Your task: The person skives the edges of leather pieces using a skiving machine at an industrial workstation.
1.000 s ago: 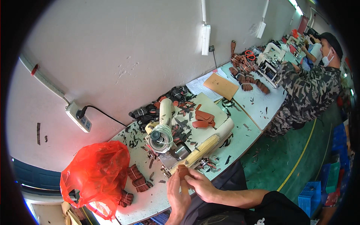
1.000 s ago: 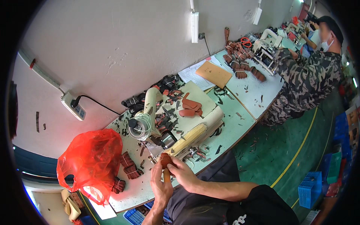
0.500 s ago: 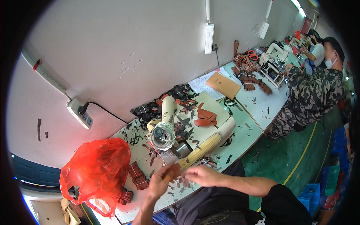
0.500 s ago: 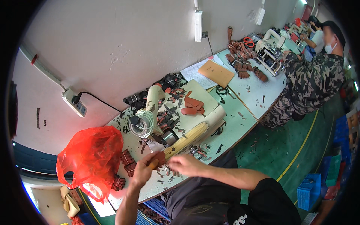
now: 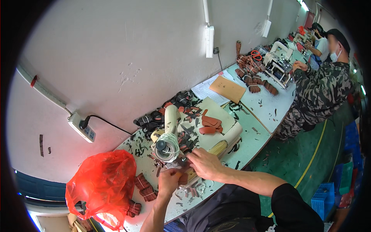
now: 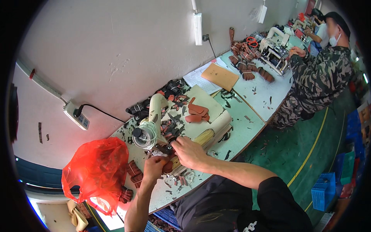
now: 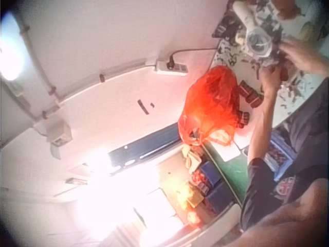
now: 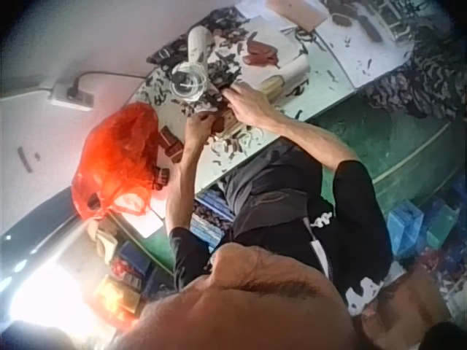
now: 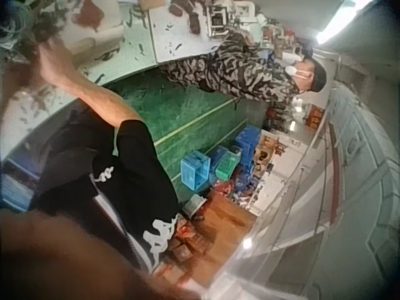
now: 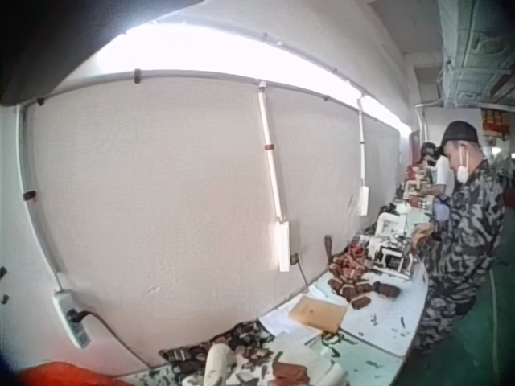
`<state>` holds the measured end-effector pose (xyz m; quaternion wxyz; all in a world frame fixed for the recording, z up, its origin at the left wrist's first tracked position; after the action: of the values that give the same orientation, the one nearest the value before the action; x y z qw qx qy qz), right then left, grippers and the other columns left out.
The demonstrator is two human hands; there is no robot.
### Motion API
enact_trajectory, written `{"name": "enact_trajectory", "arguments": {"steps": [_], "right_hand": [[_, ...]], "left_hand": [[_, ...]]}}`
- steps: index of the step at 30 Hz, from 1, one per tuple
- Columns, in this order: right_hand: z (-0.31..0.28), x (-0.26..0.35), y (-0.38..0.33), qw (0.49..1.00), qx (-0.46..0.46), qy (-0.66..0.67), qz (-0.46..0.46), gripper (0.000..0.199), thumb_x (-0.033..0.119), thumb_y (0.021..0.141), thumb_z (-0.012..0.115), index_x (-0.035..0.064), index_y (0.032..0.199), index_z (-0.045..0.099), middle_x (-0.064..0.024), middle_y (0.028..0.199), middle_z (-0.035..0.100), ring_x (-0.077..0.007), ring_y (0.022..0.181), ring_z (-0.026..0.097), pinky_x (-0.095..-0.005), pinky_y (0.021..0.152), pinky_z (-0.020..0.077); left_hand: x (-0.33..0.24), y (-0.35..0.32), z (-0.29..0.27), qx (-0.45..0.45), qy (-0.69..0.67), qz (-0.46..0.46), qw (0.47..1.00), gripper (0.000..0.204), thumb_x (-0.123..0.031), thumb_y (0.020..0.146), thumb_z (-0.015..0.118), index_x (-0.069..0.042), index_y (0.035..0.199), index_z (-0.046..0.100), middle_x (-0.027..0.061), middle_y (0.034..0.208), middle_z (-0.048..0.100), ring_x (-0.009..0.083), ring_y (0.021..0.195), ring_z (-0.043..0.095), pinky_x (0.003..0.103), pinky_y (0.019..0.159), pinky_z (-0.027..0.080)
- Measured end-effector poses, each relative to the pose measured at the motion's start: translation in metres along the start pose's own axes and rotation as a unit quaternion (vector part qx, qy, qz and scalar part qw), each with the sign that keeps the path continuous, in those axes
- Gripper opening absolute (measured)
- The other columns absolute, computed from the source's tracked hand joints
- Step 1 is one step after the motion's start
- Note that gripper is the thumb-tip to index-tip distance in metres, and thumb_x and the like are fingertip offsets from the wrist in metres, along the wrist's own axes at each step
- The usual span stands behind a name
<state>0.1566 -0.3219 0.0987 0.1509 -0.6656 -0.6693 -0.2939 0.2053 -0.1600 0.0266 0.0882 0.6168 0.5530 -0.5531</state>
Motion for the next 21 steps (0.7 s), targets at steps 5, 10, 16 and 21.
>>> {"name": "enact_trajectory", "arguments": {"steps": [5, 10, 16, 21], "right_hand": [[-0.017, -0.001, -0.015, 0.994, -0.04, 0.028, -0.094, 0.022, 0.001, 0.073, 0.066, 0.0065, 0.093, 0.063, -0.0048, 0.088, 0.059, -0.0252, 0.086, 0.058, -0.0358, 0.073, 0.0518], [-0.074, 0.032, -0.04, 0.939, -0.233, 0.073, -0.242, 0.023, -0.002, 0.068, 0.07, 0.0124, 0.087, 0.07, -0.0006, 0.098, 0.064, -0.022, 0.097, 0.059, -0.0405, 0.083, 0.0528], [-0.081, 0.035, -0.056, 0.931, -0.285, 0.039, -0.223, 0.03, -0.002, 0.065, 0.072, 0.02, 0.085, 0.073, -0.0051, 0.118, 0.055, -0.0272, 0.113, 0.046, -0.0353, 0.096, 0.0418], [-0.084, 0.04, -0.056, 0.928, -0.29, 0.034, -0.233, 0.032, -0.003, 0.065, 0.073, 0.0173, 0.09, 0.072, -0.0024, 0.109, 0.06, -0.0257, 0.105, 0.052, -0.0339, 0.087, 0.0469]], "left_hand": [[-0.008, -0.02, -0.001, 0.099, -0.155, -0.06, 0.981, 0.028, -0.018, 0.093, 0.058, 0.001, 0.111, 0.065, 0.0062, 0.077, 0.068, 0.0117, 0.06, 0.061, 0.024, 0.052, 0.047], [0.009, -0.032, -0.01, 0.102, -0.257, -0.045, 0.96, 0.029, -0.017, 0.094, 0.058, 0.005, 0.114, 0.059, 0.0083, 0.076, 0.068, 0.0114, 0.056, 0.059, 0.022, 0.046, 0.044], [0.018, -0.026, -0.012, 0.078, -0.205, -0.046, 0.975, 0.019, -0.018, 0.093, 0.06, 0.0, 0.091, 0.062, 0.0063, 0.068, 0.064, 0.008, 0.05, 0.052, 0.021, 0.042, 0.037], [0.015, -0.022, -0.01, 0.062, -0.175, -0.038, 0.982, 0.022, -0.021, 0.093, 0.06, 0.0, 0.091, 0.064, 0.0047, 0.065, 0.063, 0.0068, 0.047, 0.048, 0.021, 0.041, 0.035]]}}
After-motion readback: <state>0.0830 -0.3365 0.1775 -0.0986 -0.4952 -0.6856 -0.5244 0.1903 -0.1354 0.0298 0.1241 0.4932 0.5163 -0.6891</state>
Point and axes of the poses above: each hand's wrist, its own y-axis towards the middle knuckle, its own z-axis out of the palm, x = y × z, the point moved 8 cm from there along y, towards the middle knuckle
